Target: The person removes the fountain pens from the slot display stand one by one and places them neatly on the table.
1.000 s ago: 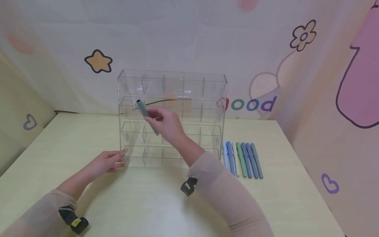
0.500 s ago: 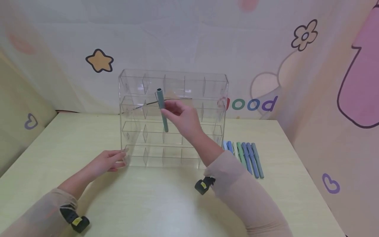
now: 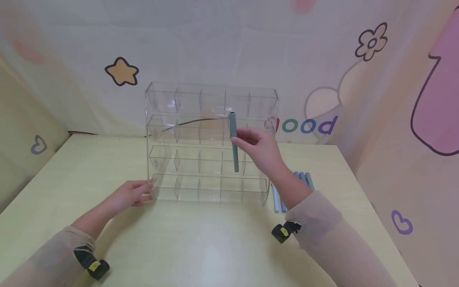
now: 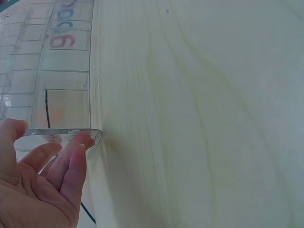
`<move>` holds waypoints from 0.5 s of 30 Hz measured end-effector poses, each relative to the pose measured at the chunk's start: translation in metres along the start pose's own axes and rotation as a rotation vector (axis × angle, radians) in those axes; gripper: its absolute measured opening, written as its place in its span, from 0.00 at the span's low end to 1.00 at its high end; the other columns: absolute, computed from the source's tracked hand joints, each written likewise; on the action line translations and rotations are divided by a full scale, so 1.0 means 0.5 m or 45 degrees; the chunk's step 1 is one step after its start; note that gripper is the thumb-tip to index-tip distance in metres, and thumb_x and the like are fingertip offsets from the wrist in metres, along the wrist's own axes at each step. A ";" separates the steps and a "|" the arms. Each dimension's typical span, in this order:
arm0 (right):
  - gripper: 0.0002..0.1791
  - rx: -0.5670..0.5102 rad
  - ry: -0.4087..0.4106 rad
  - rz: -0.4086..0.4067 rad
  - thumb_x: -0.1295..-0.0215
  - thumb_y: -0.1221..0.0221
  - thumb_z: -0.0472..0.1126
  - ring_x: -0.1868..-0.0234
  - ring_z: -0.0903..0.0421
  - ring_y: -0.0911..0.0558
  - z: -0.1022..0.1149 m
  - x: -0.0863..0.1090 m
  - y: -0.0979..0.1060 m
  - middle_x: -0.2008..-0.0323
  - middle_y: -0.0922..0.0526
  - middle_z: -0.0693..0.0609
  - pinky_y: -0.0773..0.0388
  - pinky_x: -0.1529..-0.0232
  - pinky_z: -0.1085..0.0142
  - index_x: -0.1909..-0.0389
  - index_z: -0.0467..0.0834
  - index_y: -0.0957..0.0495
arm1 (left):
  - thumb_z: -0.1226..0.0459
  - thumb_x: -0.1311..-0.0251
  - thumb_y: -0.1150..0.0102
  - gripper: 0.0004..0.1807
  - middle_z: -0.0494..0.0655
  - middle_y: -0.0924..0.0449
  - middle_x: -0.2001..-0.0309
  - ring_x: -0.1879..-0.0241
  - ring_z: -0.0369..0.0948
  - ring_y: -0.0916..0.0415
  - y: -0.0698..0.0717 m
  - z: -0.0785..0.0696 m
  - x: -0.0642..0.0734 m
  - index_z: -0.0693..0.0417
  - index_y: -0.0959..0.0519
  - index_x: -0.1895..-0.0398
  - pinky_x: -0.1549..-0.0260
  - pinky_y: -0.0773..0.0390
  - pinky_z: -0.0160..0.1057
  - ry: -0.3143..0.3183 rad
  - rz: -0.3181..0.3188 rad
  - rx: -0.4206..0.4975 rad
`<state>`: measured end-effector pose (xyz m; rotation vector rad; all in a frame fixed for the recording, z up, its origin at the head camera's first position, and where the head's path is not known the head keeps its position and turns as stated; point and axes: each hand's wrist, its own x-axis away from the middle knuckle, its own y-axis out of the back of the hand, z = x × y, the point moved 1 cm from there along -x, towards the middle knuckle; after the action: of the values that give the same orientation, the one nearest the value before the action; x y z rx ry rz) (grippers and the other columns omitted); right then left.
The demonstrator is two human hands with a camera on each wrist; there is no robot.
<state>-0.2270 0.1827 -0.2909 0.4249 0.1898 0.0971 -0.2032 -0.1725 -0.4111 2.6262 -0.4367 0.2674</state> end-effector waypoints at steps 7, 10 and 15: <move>0.27 0.094 -0.010 -0.009 0.37 0.41 0.51 0.49 0.54 0.24 -0.026 0.019 0.043 0.47 0.23 0.46 0.27 0.51 0.71 0.43 0.39 0.27 | 0.55 0.30 0.58 0.30 0.68 0.39 0.37 0.46 0.53 0.28 0.001 -0.002 0.001 0.71 0.42 0.34 0.55 0.24 0.44 -0.004 0.012 0.004; 0.27 0.114 -0.025 0.000 0.37 0.42 0.51 0.48 0.53 0.24 -0.035 0.025 0.053 0.46 0.24 0.46 0.27 0.51 0.71 0.42 0.39 0.27 | 0.56 0.30 0.58 0.30 0.68 0.40 0.37 0.45 0.53 0.28 0.002 0.000 0.000 0.70 0.42 0.34 0.55 0.24 0.44 -0.007 0.019 0.008; 0.28 0.151 -0.093 0.004 0.37 0.43 0.54 0.47 0.53 0.25 -0.047 0.040 0.074 0.46 0.24 0.46 0.27 0.49 0.69 0.42 0.40 0.28 | 0.56 0.29 0.59 0.30 0.68 0.41 0.37 0.45 0.52 0.29 0.002 0.003 -0.002 0.70 0.43 0.33 0.56 0.23 0.44 -0.013 0.030 0.002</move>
<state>-0.2144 0.2284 -0.2998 0.5457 0.1236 0.0740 -0.2041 -0.1739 -0.4124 2.6264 -0.4708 0.2622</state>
